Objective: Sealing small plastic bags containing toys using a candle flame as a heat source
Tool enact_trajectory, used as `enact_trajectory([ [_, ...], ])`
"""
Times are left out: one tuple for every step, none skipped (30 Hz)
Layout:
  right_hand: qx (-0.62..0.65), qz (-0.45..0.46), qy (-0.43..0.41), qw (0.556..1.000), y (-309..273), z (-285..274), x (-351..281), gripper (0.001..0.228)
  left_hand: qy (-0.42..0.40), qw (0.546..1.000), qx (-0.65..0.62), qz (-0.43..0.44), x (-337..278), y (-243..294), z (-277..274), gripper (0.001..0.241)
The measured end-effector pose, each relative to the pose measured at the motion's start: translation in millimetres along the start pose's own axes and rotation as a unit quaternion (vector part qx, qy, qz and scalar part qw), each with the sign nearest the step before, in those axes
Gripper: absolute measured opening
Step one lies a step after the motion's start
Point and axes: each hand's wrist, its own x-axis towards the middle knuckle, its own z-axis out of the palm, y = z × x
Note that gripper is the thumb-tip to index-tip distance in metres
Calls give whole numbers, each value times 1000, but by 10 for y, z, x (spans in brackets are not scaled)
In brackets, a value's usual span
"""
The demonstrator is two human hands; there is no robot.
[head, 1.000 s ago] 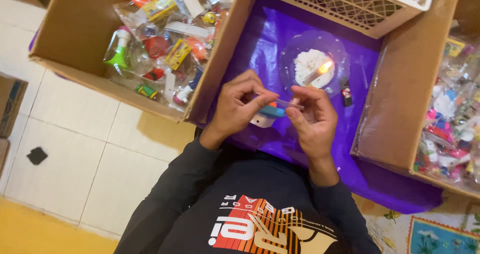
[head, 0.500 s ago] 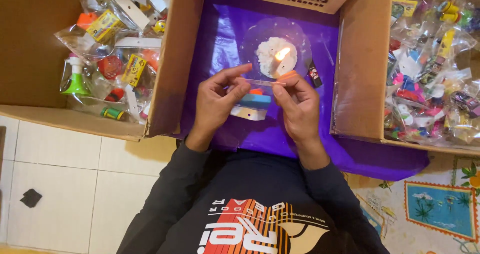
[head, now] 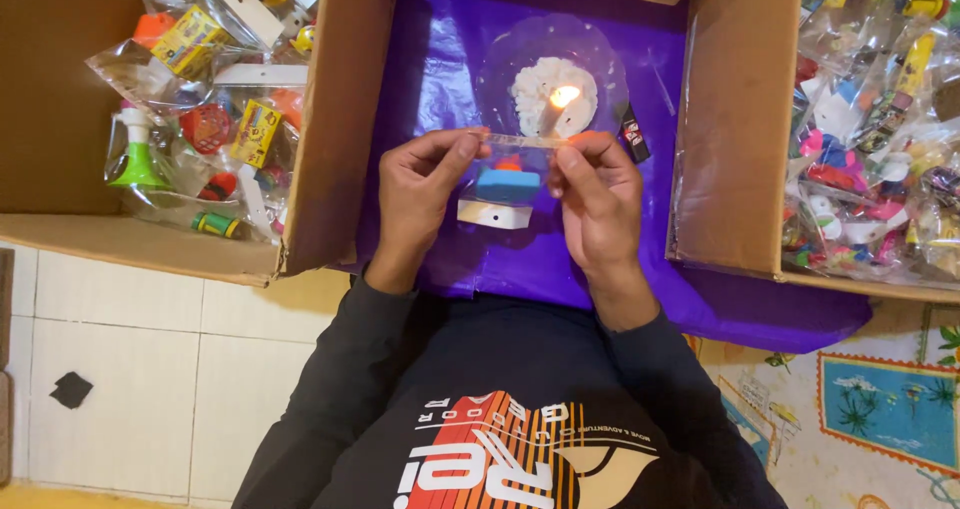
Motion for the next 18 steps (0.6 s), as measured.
enact_trajectory([
  [-2, 7, 7, 1000, -8, 0, 5, 9, 5, 1000, -2, 0, 13, -51, -9, 19],
  [-4, 7, 10, 1000, -8, -1, 6, 9, 3, 1000, -3, -3, 12, -39, -9, 19],
  [-2, 14, 18, 1000, -10, 1, 16, 9, 8, 1000, -3, -8, 19, -24, -9, 18],
  [0, 21, 26, 999, -12, 6, 25, 9, 13, 1000, -4, -14, 25, -6, -11, 18],
  [-2, 21, 26, 999, 1, -12, 44, 9, 13, 1000, -5, -14, 41, -8, -1, 18],
  [-4, 28, 36, 999, 13, -28, 61, 9, 21, 1000, -6, -15, 54, -8, 7, 18],
  [-5, 36, 45, 998, 32, -37, 70, 10, 31, 999, -6, -16, 59, -5, 5, 19],
  [-5, 37, 45, 998, 26, -28, 68, 10, 32, 999, -6, -16, 51, -8, 3, 19],
  [-5, 40, 43, 998, 19, -12, 93, 10, 34, 999, -8, -18, 69, -6, 5, 19],
  [-4, 43, 40, 998, 10, 2, 119, 11, 37, 999, -9, -19, 88, -4, 10, 20],
  [-3, 44, 40, 998, 18, 18, 141, 11, 37, 999, -9, -19, 101, -11, 1, 20],
  [-8, 43, 40, 998, 26, 29, 163, 12, 41, 999, -9, -18, 114, -21, -5, 20],
  [-14, 41, 43, 998, 30, 29, 179, 13, 43, 999, -10, -17, 124, -38, -3, 20],
  [-14, 41, 44, 998, 22, 47, 177, 13, 42, 999, -10, -19, 117, -23, -6, 20],
  [-16, 39, 44, 998, 8, 63, 191, 13, 44, 999, -7, -20, 131, -7, 0, 20],
  [-17, 36, 44, 998, -4, 77, 206, 13, 45, 999, -3, -22, 146, 8, 7, 20],
  [-17, 37, 48, 998, -8, 84, 221, 13, 43, 999, -2, -25, 160, -11, 12, 20],
  [-14, 37, 51, 998, -10, 91, 234, 14, 50, 998, -6, -30, 173, -32, 16, 19],
])
